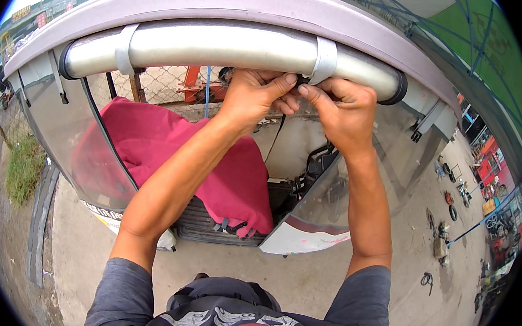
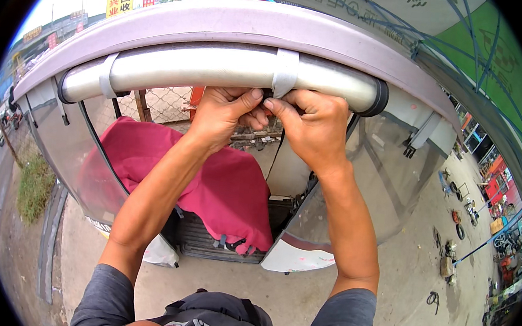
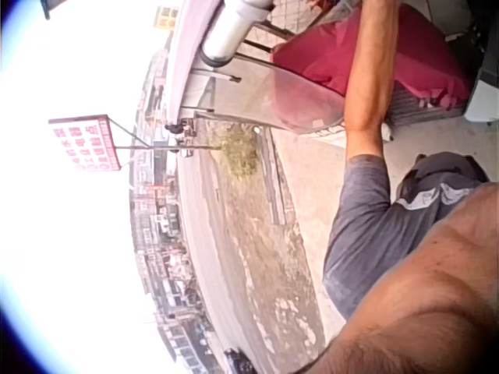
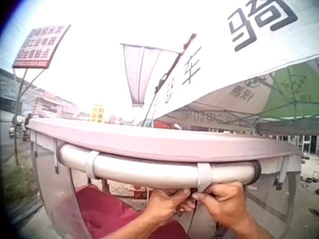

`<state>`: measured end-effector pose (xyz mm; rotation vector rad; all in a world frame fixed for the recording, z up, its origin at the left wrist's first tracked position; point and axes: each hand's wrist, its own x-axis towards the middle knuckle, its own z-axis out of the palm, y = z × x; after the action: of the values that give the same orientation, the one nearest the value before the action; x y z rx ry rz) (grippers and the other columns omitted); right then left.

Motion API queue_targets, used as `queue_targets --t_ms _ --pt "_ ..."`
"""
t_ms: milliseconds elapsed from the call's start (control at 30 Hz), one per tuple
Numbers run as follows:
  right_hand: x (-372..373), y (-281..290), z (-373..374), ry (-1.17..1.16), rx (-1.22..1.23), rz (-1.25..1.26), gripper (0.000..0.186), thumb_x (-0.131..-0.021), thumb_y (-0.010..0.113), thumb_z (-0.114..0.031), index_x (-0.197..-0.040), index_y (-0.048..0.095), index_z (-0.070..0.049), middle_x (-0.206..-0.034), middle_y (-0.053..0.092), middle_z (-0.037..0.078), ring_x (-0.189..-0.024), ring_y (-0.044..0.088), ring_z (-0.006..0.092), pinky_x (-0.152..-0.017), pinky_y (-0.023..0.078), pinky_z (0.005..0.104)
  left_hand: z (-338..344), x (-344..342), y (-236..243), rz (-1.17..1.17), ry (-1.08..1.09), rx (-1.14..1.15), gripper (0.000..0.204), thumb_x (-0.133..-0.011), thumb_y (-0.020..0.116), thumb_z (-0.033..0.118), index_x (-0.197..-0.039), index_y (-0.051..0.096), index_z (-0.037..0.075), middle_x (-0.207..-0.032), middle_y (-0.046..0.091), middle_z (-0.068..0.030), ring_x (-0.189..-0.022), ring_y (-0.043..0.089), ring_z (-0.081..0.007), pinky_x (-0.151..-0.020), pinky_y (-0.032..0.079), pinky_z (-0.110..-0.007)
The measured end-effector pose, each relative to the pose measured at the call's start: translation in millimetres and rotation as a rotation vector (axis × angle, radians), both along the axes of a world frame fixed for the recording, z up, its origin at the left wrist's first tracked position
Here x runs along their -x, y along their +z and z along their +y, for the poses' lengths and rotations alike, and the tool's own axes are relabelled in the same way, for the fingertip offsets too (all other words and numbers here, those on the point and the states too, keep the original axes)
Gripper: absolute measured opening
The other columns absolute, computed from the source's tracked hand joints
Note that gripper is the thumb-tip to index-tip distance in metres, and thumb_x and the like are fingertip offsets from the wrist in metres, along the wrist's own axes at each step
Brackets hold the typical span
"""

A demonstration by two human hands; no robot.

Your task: The person secures a white bar to the top of a three-wheeled vehicle using straps, then removes a pink cover from the seat. They open the seat compartment, remove a small rectangular device, and manipulate wires inside the compartment. The person then walks through a cluttered workshop area.

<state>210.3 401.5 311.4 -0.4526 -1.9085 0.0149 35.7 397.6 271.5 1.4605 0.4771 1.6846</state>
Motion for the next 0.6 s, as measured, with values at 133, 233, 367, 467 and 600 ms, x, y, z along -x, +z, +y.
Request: queue_targets --t_ms 133,233,367,467,600 --pt "1.5 -7.1 2.8 0.073 0.009 0.016 0.012 -0.076 0.077 -0.005 -0.075 0.069 0.004 -0.059 0.062 0.004 -0.055 0.050 0.0066 -0.050 0.040 0.0242 -0.7 7.7 -8.1 -0.008 -0.042 0.060 0.025 -0.096 0.058 0.018 -0.108 0.062 -0.003 -0.092 0.068 -0.0140 -0.074 0.069 -0.0183 -0.065 0.060 -0.027" --pt "1.9 -13.1 5.4 0.081 -0.041 0.027 0.013 -0.077 0.077 -0.004 -0.081 0.070 0.005 -0.066 0.067 0.006 -0.060 0.057 0.0081 -0.055 0.046 0.0239 -5.2 11.1 -13.7 -0.032 -0.065 0.066 0.028 -0.098 0.055 0.018 -0.114 0.059 -0.005 -0.100 0.067 -0.0189 -0.079 0.070 -0.0230 -0.068 0.061 -0.028" --pt "1.0 -19.4 6.9 0.076 -0.071 0.007 0.013 -0.079 0.075 -0.004 -0.087 0.069 0.006 -0.071 0.068 0.007 -0.063 0.060 0.0092 -0.058 0.048 0.0242 -15.3 18.5 -25.4 -0.047 -0.050 0.034 0.039 -0.098 0.054 0.016 -0.129 0.050 -0.006 -0.115 0.063 -0.0251 -0.084 0.071 -0.0255 -0.070 0.061 -0.029" --pt "-1.0 -27.9 4.8 0.034 -0.038 0.006 0.016 -0.080 0.072 -0.003 -0.093 0.069 0.004 -0.074 0.069 0.009 -0.063 0.064 0.0116 -0.059 0.050 0.0244 -23.4 34.1 -44.8 -0.021 0.048 0.068 0.040 -0.097 0.056 0.018 -0.127 0.051 -0.008 -0.118 0.062 -0.0240 -0.084 0.071 -0.0240 -0.069 0.060 -0.028" --pt "-6.7 -52.7 8.6 0.005 0.006 0.073 0.017 -0.080 0.071 -0.003 -0.095 0.069 0.004 -0.074 0.068 0.010 -0.062 0.066 0.0135 -0.057 0.051 0.0253 -35.9 64.6 -86.7 -0.027 0.176 0.223 0.029 -0.096 0.057 0.014 -0.116 0.059 -0.007 -0.114 0.065 -0.0213 -0.077 0.069 -0.0193 -0.066 0.059 -0.026"
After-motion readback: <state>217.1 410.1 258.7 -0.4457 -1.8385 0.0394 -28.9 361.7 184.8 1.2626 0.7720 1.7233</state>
